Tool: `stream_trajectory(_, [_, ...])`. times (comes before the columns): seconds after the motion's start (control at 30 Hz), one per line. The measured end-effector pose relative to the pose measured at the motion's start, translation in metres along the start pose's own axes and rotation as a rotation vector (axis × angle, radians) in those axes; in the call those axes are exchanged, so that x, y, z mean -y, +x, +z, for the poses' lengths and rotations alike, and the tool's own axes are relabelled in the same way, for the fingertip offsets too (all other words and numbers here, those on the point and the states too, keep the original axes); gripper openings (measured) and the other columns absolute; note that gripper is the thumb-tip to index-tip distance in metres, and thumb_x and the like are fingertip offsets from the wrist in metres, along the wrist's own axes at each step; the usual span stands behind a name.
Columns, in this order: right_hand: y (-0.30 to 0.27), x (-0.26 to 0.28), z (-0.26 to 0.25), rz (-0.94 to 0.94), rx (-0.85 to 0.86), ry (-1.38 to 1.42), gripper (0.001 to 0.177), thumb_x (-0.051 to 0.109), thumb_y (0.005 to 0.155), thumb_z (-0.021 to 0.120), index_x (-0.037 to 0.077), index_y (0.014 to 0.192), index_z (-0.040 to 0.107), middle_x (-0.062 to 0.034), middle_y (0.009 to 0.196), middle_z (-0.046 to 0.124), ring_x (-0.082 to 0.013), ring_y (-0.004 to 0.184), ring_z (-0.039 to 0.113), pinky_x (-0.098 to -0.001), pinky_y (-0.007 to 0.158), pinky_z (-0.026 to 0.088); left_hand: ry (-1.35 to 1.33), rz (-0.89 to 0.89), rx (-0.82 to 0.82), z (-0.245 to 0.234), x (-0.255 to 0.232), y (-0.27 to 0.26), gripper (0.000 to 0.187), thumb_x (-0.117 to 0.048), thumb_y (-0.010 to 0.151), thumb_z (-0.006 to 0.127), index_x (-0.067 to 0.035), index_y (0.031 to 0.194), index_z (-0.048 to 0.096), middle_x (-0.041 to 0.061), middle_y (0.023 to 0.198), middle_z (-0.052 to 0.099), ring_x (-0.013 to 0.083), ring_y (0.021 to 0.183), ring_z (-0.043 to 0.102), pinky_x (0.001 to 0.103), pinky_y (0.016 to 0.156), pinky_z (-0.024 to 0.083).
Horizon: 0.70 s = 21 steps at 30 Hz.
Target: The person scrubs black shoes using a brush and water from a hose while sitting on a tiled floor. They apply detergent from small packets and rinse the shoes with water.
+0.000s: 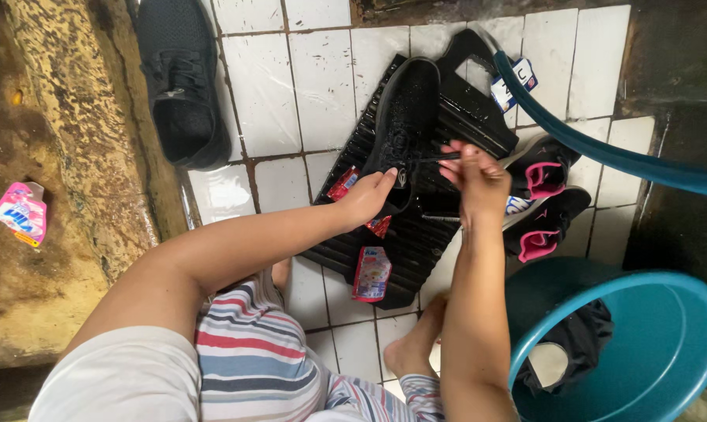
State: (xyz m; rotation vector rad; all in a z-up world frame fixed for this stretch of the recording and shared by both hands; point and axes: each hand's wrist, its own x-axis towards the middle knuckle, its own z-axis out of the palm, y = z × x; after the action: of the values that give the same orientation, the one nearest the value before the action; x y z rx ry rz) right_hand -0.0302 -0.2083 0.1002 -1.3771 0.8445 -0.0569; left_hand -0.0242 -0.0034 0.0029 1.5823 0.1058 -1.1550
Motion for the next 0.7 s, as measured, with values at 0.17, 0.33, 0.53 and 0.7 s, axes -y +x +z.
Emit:
stream_trajectory(0.17, [-0.008,0.060,-0.081,-0.510,-0.365,-0.164,0.036,0.025,0.117,0.056,0.001,0.093,0.068,-0.0099,0.076,0.071,-0.0144,0.066,0.068,-0.0266,0.060,0.052,0.171,0.088,-0.142,-0.008,0.006,0.006,0.062,-0.049,0.109,0.039,0.006,0.098,0.066,0.024,0.097,0.069,0.0342,0.095,0.064,0.043,0.089,0.048])
stream_trajectory(0.33, [-0.022,0.047,-0.077,-0.252,0.000,-0.320,0.015,0.013,0.112,0.060,0.003,0.107,0.069,-0.0071,0.095,0.071,-0.0137,0.082,0.071,-0.0277,0.069,0.061,0.147,-0.028,0.013,-0.028,-0.042,-0.014,0.053,-0.046,0.101,0.043,0.002,0.097,0.067,0.019,0.095,0.075,0.0322,0.093,0.071,0.042,0.084,0.052])
stream_trajectory(0.53, [-0.015,-0.036,0.023,-0.349,0.218,-0.518,0.025,0.001,0.097,0.070,0.004,0.122,0.071,-0.0108,0.107,0.070,-0.0150,0.080,0.064,-0.0251,0.073,0.054,0.579,0.389,-0.187,-0.051,-0.082,-0.064,0.025,-0.029,0.101,0.060,-0.006,0.105,0.069,0.014,0.097,0.067,0.0354,0.096,0.065,0.046,0.083,0.052])
stream_trajectory(0.7, [-0.010,-0.061,0.046,-0.646,0.108,-0.747,0.012,0.000,0.093,0.073,0.001,0.105,0.070,-0.0130,0.099,0.071,-0.0250,0.084,0.070,-0.0291,0.078,0.055,0.612,0.884,-0.392,-0.056,-0.080,-0.045,0.032,-0.016,0.086,0.076,-0.005,0.112,0.062,0.013,0.111,0.057,0.0375,0.102,0.056,0.048,0.087,0.050])
